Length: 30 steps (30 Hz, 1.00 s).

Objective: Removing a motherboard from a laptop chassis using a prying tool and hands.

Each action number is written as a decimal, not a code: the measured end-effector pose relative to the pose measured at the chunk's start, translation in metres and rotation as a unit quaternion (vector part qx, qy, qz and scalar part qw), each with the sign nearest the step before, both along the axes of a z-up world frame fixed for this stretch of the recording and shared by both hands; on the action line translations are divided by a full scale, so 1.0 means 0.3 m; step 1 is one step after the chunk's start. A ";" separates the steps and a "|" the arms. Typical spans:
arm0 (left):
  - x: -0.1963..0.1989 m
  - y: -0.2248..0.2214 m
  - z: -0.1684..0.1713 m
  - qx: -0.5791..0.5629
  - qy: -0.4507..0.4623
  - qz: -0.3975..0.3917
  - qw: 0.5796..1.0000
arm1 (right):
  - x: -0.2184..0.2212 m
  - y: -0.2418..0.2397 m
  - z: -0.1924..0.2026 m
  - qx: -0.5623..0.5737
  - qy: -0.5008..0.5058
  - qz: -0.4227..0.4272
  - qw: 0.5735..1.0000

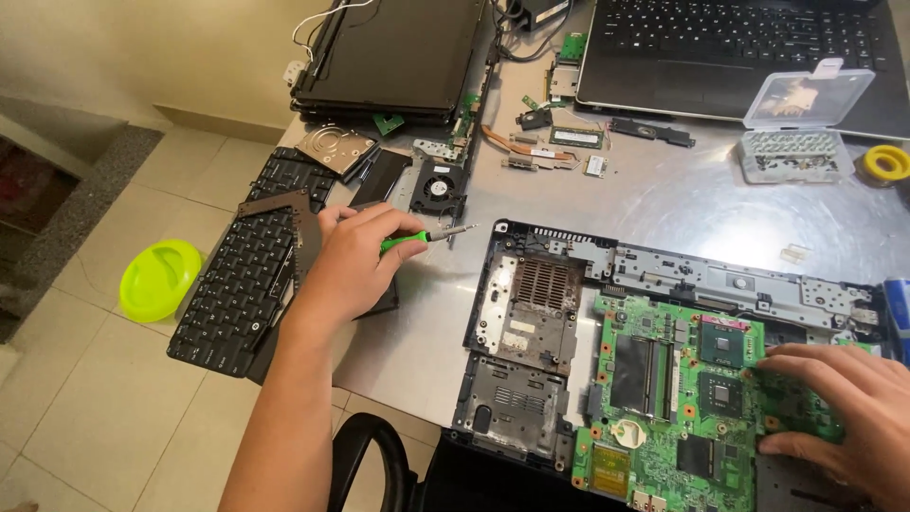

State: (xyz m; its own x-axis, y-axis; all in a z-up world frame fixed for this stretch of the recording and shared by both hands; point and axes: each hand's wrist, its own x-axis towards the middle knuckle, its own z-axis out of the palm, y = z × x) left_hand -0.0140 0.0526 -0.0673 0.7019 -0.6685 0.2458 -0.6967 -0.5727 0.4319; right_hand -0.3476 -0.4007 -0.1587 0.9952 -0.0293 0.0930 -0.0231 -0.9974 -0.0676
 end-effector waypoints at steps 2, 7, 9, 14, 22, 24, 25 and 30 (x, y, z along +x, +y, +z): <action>-0.001 -0.009 0.000 -0.030 -0.013 -0.020 0.999 | 0.000 0.013 0.018 -0.051 0.075 -0.050 0.995; -0.088 -0.075 0.107 -0.049 0.041 -0.044 0.997 | -0.001 0.075 0.139 0.025 -0.022 -0.031 0.999; -0.148 -0.142 0.156 -0.070 0.060 -0.068 0.993 | -0.002 0.136 0.251 0.060 -0.048 -0.022 0.997; -0.332 -0.366 0.298 -0.230 0.321 -0.315 0.863 | 0.042 0.300 0.442 0.326 -0.050 -0.054 0.942; -0.376 -0.620 0.193 -0.300 0.321 -0.355 0.825 | 0.186 0.308 0.508 0.486 -0.095 -0.122 0.860; -0.339 -0.627 0.166 -0.305 0.302 -0.333 0.839 | 0.202 0.253 0.504 0.467 -0.107 -0.119 0.870; -0.315 -0.618 0.158 -0.258 0.293 -0.319 0.863 | 0.206 0.225 0.501 0.449 -0.156 -0.096 0.874; -0.190 -0.570 0.065 -0.093 0.180 -0.324 0.924 | 0.173 0.038 0.361 0.410 -0.320 -0.011 0.854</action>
State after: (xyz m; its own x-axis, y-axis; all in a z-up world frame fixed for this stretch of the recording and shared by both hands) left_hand -0.0710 -0.1185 -0.0479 0.2280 -0.9467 0.2275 -0.6589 0.0220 0.7519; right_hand -0.2957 -0.3893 -0.0506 0.7471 -0.3637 0.5563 0.2617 -0.6084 -0.7492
